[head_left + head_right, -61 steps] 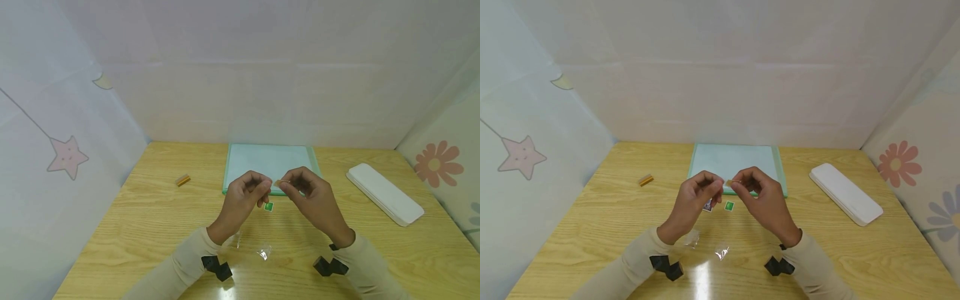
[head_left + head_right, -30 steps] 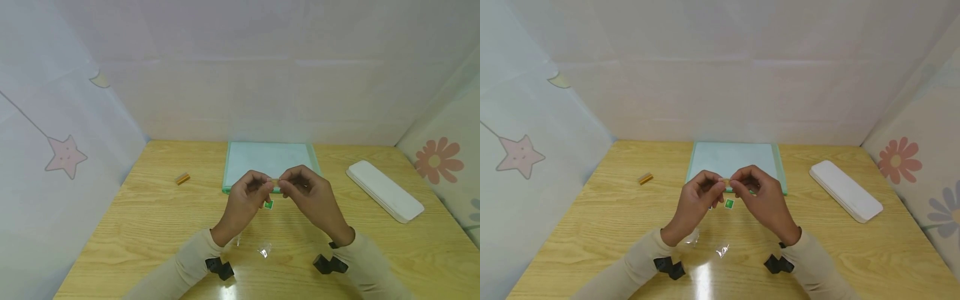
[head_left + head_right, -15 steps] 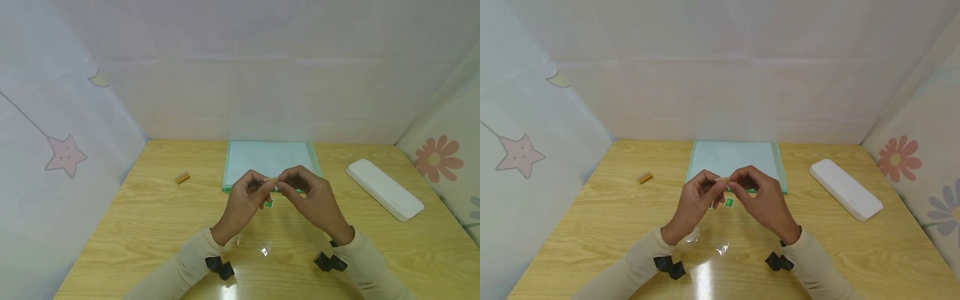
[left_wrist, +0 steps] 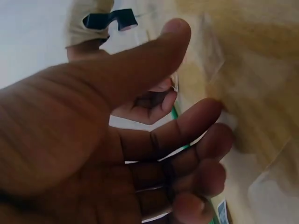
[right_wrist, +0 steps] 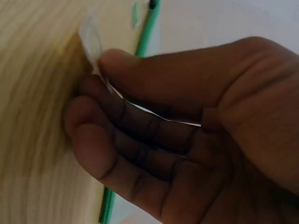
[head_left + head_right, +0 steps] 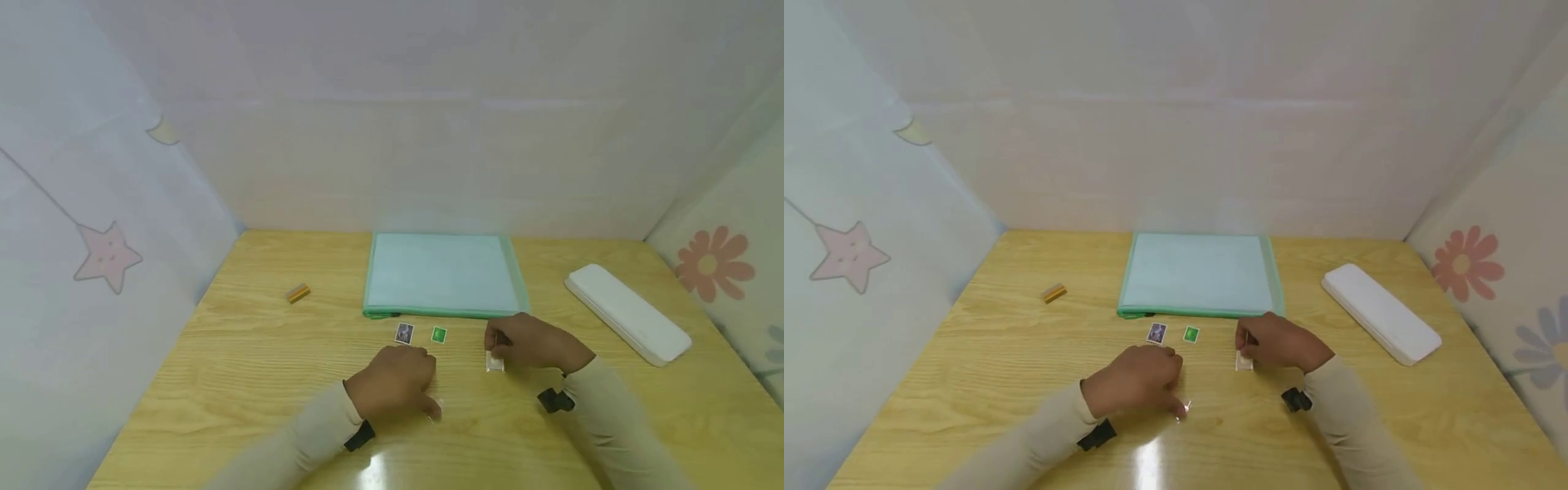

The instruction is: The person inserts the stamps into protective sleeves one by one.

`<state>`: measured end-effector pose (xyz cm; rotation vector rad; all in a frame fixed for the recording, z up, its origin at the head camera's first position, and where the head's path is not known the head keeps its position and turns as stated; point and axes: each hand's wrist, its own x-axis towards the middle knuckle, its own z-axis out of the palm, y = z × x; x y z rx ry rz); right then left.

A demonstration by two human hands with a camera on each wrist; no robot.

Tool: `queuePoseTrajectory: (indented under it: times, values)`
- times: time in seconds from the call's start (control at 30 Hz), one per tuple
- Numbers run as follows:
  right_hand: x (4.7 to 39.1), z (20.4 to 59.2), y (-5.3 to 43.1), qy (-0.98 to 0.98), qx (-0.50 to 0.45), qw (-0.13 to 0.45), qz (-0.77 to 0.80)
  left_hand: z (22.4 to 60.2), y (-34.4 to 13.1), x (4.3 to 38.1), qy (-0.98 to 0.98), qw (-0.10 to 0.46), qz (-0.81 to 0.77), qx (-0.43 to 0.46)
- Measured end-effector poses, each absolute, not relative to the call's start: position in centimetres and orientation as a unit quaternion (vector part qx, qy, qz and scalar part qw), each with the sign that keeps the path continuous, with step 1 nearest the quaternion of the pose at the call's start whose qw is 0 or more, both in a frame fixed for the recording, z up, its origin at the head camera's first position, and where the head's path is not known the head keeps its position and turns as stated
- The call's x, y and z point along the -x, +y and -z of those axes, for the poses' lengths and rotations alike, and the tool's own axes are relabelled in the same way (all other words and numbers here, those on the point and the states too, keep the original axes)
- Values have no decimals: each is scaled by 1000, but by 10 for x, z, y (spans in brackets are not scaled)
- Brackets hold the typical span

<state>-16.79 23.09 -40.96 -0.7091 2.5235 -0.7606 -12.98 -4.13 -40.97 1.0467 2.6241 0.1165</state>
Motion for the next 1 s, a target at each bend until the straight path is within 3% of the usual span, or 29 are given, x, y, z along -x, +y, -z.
queuePoseTrajectory:
  times: [0.2,0.37,0.63,1.0]
  values:
    - [167,410,230,927,239,195,214,412,-34,120,920,131,-10,-370]
    - [169,406,221,940,247,142,190,408,-34,120,922,125,-13,-367]
    - [177,435,197,920,296,60,252,413,-43,130,914,89,-58,-391]
    - [185,451,186,889,349,48,293,389,-69,159,914,95,-189,-347]
